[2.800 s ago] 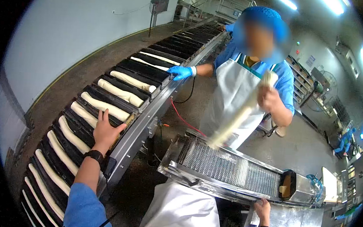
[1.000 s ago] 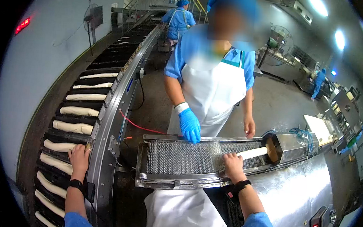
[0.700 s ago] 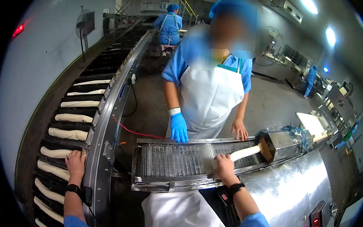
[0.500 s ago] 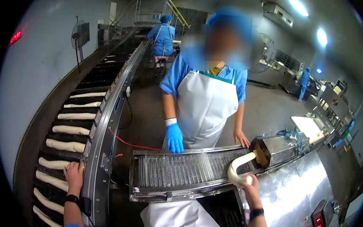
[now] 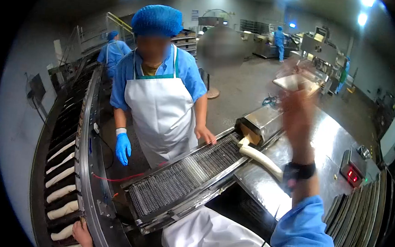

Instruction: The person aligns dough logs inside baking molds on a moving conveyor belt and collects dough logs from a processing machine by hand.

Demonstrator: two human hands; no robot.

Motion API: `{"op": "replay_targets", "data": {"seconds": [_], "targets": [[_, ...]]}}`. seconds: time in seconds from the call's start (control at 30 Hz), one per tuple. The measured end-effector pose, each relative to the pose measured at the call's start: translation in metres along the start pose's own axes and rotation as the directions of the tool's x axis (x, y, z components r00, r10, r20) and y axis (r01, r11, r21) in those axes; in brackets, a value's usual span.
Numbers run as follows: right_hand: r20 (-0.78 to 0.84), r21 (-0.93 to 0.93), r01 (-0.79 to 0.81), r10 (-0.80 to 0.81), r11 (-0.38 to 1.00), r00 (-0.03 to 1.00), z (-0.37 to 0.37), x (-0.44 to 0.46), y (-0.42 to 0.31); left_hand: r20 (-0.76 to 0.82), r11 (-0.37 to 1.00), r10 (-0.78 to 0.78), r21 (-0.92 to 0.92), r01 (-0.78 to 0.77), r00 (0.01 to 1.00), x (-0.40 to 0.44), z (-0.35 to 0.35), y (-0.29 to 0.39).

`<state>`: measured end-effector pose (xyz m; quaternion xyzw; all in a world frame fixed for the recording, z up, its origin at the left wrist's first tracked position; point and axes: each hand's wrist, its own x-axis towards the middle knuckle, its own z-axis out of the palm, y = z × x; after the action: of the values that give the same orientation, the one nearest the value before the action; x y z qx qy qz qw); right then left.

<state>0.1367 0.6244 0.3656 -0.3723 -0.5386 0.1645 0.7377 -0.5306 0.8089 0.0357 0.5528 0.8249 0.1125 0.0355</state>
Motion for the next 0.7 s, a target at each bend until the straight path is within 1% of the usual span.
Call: {"op": "replay_targets", "data": {"seconds": [0.03,0.07,0.1,0.13,0.17,0.2,0.23,0.27,0.3,0.33,0.37,0.4,0.43,0.47,0.5,0.53,0.57,0.63,0.67,0.7], "targets": [[-0.032,0.054,0.131,-0.129,0.990,0.991,0.002,0.010,-0.038,-0.032,0.998,0.062,0.006,-0.062,0.998,-0.005,0.003,-0.003],[0.142,0.308,0.350,-0.407,0.885,0.902,-0.015,0.015,-0.086,-0.029,0.999,0.039,0.006,-0.039,0.999,-0.010,-0.011,0.004],[0.207,0.436,0.431,-0.554,0.790,0.806,-0.013,0.017,-0.100,-0.028,1.000,0.025,-0.018,-0.026,0.999,-0.007,-0.013,0.007],[0.264,0.574,0.457,-0.682,0.679,0.682,-0.011,0.018,-0.114,-0.029,0.997,0.016,-0.069,-0.018,0.999,-0.006,-0.010,0.005],[0.157,0.469,0.572,-0.700,0.673,0.696,-0.008,0.019,-0.115,0.051,0.995,-0.012,-0.096,0.016,0.999,-0.019,-0.035,0.029],[0.042,0.335,0.656,-0.706,0.676,0.706,-0.001,0.012,-0.112,-0.050,0.997,0.072,-0.036,-0.074,0.996,-0.024,-0.032,0.025],[-0.079,0.180,0.710,-0.709,0.681,0.700,0.006,0.002,-0.106,0.010,0.999,0.053,0.001,-0.053,0.999,-0.016,-0.025,0.015],[-0.051,0.136,0.646,-0.645,0.752,0.762,-0.003,0.005,-0.082,-0.060,0.993,0.114,0.023,-0.113,0.992,-0.015,-0.020,0.009],[-0.021,0.086,0.575,-0.575,0.814,0.818,-0.013,0.008,-0.057,-0.035,0.994,0.112,0.011,-0.112,0.993,-0.011,-0.017,0.005],[0.008,0.032,0.500,-0.500,0.866,0.866,-0.023,0.012,-0.033,-0.075,0.991,0.131,-0.019,-0.133,0.989,-0.017,-0.020,0.010],[-0.010,-0.318,0.278,-0.297,0.906,0.955,-0.033,0.011,-0.002,-0.115,0.986,0.149,-0.059,-0.157,0.982,-0.020,-0.023,0.014],[0.051,-0.321,0.044,-0.029,0.946,0.998,-0.048,0.013,0.033,-0.095,0.990,0.126,-0.054,-0.132,0.987,-0.020,-0.026,0.019],[-0.059,-0.315,-0.209,0.201,0.926,0.978,-0.043,0.004,0.066,-0.073,0.993,0.104,-0.048,-0.108,0.992,-0.020,-0.027,0.017],[-0.026,-0.478,-0.326,0.357,0.816,0.934,-0.057,-0.007,0.103,-0.109,0.979,0.101,-0.165,-0.118,0.989,-0.019,-0.019,0.009],[-0.025,-0.545,-0.436,0.506,0.716,0.862,-0.080,-0.020,0.148,-0.081,0.979,0.116,-0.157,-0.128,0.990,-0.014,-0.017,0.001],[0.058,-0.785,-0.236,0.448,0.572,0.892,-0.115,-0.036,0.190,-0.076,0.985,0.096,-0.133,-0.105,0.993,-0.021,-0.025,0.010],[0.152,-0.933,-0.007,0.408,0.361,0.900,-0.136,-0.053,0.221,-0.073,0.989,0.083,-0.113,-0.091,0.994,-0.023,-0.031,0.018],[-0.060,-0.992,-0.106,0.498,0.064,0.865,-0.145,-0.083,0.245,-0.053,0.992,0.093,-0.079,-0.097,0.994,-0.018,-0.026,0.011],[-0.175,-0.971,-0.237,0.597,0.026,0.783,-0.152,-0.090,0.253,-0.040,0.995,0.084,-0.051,-0.086,0.996,-0.013,-0.023,0.007],[-0.202,-0.979,-0.183,0.506,-0.086,0.839,-0.143,-0.102,0.249,-0.031,0.995,0.089,-0.039,-0.090,0.996,-0.011,-0.021,0.006]]}}
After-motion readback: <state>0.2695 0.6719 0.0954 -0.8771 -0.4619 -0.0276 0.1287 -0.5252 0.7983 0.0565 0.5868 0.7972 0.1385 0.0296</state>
